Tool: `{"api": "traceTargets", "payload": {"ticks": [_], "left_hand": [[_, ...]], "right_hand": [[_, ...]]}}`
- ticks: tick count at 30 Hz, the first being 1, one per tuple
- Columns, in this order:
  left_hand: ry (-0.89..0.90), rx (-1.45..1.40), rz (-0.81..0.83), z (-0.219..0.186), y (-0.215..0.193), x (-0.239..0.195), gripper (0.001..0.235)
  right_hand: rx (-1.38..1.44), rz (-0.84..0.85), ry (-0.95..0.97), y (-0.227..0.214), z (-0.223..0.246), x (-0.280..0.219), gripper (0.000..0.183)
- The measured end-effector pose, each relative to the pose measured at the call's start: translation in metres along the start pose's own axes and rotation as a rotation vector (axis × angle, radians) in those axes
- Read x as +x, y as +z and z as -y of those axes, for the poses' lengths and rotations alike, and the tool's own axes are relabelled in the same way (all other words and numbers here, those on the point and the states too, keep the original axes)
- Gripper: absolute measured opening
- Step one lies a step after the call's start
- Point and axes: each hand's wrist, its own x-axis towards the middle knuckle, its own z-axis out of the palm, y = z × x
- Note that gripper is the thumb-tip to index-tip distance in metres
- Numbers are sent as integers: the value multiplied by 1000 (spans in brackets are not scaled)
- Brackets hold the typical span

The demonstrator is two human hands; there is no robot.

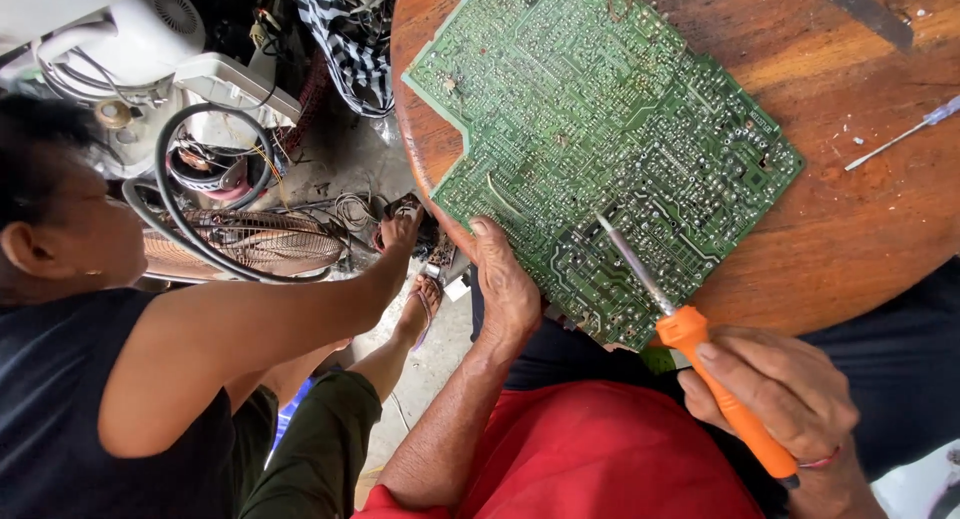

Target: The person uses a soldering iron to work on a green circuit board placed on a round wooden table. They flip the board over to access the other side and continue soldering specific points on the circuitry.

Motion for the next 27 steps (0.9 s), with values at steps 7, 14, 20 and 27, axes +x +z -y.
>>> {"api": "traceTargets", "payload": {"ticks": [7,14,20,27], "left_hand": [[169,70,13,-11,1,-4,84],[93,31,-8,-20,2,-4,93],[89,33,8,-17,1,-4,92],[121,-14,17,-18,2,-4,87]], "right_hand": [[-8,22,-43,18,-4,-13,27],[-15,37,-36,19,-7,-20,31],[-16,60,-32,18,-9,-19,33],[-1,68,-30,19,-9,-22,32]]}}
